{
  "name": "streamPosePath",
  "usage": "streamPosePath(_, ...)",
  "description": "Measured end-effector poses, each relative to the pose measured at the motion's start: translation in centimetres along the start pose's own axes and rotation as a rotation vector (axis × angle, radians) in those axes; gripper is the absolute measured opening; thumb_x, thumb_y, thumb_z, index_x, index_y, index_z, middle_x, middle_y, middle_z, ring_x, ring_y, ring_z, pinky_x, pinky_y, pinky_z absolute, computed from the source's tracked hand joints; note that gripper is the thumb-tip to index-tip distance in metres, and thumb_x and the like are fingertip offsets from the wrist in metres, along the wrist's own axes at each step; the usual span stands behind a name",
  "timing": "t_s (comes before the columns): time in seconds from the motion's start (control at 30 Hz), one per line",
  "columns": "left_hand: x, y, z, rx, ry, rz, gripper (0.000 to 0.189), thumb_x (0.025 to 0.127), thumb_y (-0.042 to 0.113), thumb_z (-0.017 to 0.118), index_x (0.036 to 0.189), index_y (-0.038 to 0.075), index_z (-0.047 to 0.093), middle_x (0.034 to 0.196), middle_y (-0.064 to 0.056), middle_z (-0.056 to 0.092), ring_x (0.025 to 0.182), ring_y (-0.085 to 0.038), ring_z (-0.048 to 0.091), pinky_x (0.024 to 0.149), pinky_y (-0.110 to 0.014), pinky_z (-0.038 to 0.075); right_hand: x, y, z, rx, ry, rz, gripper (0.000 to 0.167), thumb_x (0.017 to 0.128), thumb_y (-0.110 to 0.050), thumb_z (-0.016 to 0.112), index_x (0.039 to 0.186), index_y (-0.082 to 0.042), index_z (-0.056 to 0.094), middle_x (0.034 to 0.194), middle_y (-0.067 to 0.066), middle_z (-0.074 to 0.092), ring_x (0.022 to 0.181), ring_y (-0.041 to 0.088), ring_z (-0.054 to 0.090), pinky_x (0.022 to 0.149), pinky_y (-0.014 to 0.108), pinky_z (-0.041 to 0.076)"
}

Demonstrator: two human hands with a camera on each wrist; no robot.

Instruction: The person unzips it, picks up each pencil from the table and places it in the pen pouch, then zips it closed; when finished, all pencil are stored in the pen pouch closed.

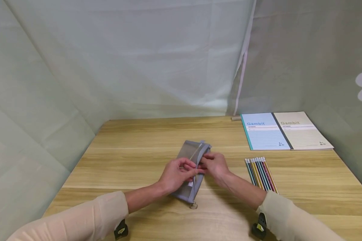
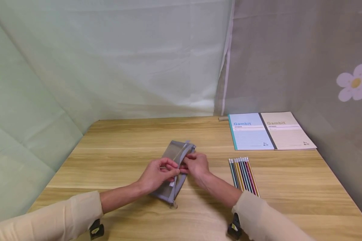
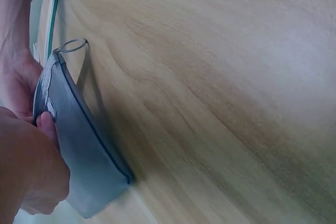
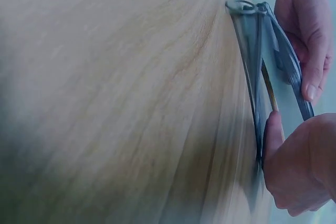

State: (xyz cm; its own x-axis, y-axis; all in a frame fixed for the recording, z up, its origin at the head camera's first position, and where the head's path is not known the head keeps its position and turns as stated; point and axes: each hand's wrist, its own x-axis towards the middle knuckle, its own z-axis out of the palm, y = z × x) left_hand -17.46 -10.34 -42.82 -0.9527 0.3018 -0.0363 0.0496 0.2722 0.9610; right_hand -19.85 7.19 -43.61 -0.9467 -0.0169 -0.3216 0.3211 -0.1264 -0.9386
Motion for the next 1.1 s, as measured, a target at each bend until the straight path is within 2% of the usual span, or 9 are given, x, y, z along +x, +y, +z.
streamPosePath(0.1,0.0,0.1,-0.1,0.004,0.007,-0.007,0.015,0.094,0.004,0.080,0.102,-0.004,0.071,0.088,-0.009,0.073,0.071,-0.017,0.073,0.067,-0.032,0.067,-0.1,0.0,-0.1,-0.024,-0.001,0.008,0.031,0.104,0.003,0.062,0.133,0.015,0.062,0.115,0.032,0.070,0.075,0.018,0.072,0.076,0.031,0.067)
streamPosePath(0.27,0.1,0.3,-0.2,-0.003,0.012,-0.017,0.014,0.094,0.002,0.079,0.103,-0.004,0.070,0.087,-0.008,0.072,0.071,-0.016,0.073,0.067,-0.034,0.067,-0.2,0.1,-0.4,-0.004,-0.017,0.004,0.033,0.105,0.002,0.062,0.135,0.016,0.059,0.118,0.033,0.070,0.077,0.019,0.074,0.079,0.033,0.067)
streamPosePath(0.37,0.2,0.3,-0.1,-0.009,0.013,-0.017,0.014,0.094,0.002,0.080,0.103,-0.004,0.070,0.087,-0.008,0.072,0.072,-0.016,0.072,0.067,-0.033,0.067,-0.2,0.1,-0.4,-0.015,-0.036,-0.030,0.034,0.105,0.003,0.060,0.137,0.016,0.058,0.122,0.034,0.069,0.087,0.024,0.076,0.084,0.034,0.066)
streamPosePath(0.53,0.1,0.6,0.0,-0.019,0.009,-0.015,0.013,0.094,0.001,0.080,0.102,-0.004,0.071,0.087,-0.009,0.071,0.071,-0.016,0.072,0.067,-0.033,0.067,0.0,0.1,-0.2,-0.097,-0.081,-0.105,0.035,0.105,0.003,0.059,0.139,0.011,0.061,0.132,0.033,0.066,0.108,0.034,0.074,0.095,0.039,0.063)
streamPosePath(0.7,0.0,0.9,0.0,-0.028,0.011,-0.017,0.014,0.094,0.002,0.080,0.103,-0.004,0.071,0.089,-0.010,0.071,0.072,-0.016,0.073,0.068,-0.034,0.067,0.1,-0.2,-0.1,-0.150,-0.097,-0.130,0.034,0.105,0.003,0.057,0.137,0.011,0.062,0.128,0.030,0.068,0.101,0.029,0.073,0.093,0.040,0.064)
streamPosePath(0.83,0.1,1.1,-0.1,-0.048,0.023,-0.033,0.016,0.095,0.003,0.079,0.105,-0.004,0.070,0.089,-0.011,0.070,0.073,-0.015,0.072,0.069,-0.033,0.067,-0.2,-0.6,-0.3,-0.142,-0.123,-0.132,0.036,0.104,0.007,0.055,0.139,0.012,0.060,0.127,0.029,0.068,0.095,0.023,0.071,0.089,0.036,0.065)
streamPosePath(1.0,0.3,1.7,-0.8,-0.099,0.059,-0.047,0.016,0.096,0.003,0.077,0.108,-0.005,0.069,0.093,-0.010,0.069,0.073,-0.012,0.069,0.069,-0.029,0.066,-1.3,-1.3,-1.3,-0.119,-0.123,-0.171,0.041,0.104,0.010,0.054,0.144,0.011,0.056,0.135,0.030,0.062,0.095,0.027,0.072,0.086,0.033,0.065)
streamPosePath(1.1,0.3,2.5,-1.5,-0.135,0.097,-0.035,0.017,0.097,0.004,0.076,0.110,-0.005,0.069,0.095,-0.010,0.069,0.073,-0.013,0.068,0.069,-0.028,0.065,-2.3,-2.1,-2.1,-0.138,-0.087,-0.236,0.035,0.106,0.007,0.055,0.141,0.008,0.061,0.133,0.029,0.063,0.093,0.027,0.072,0.081,0.030,0.065)
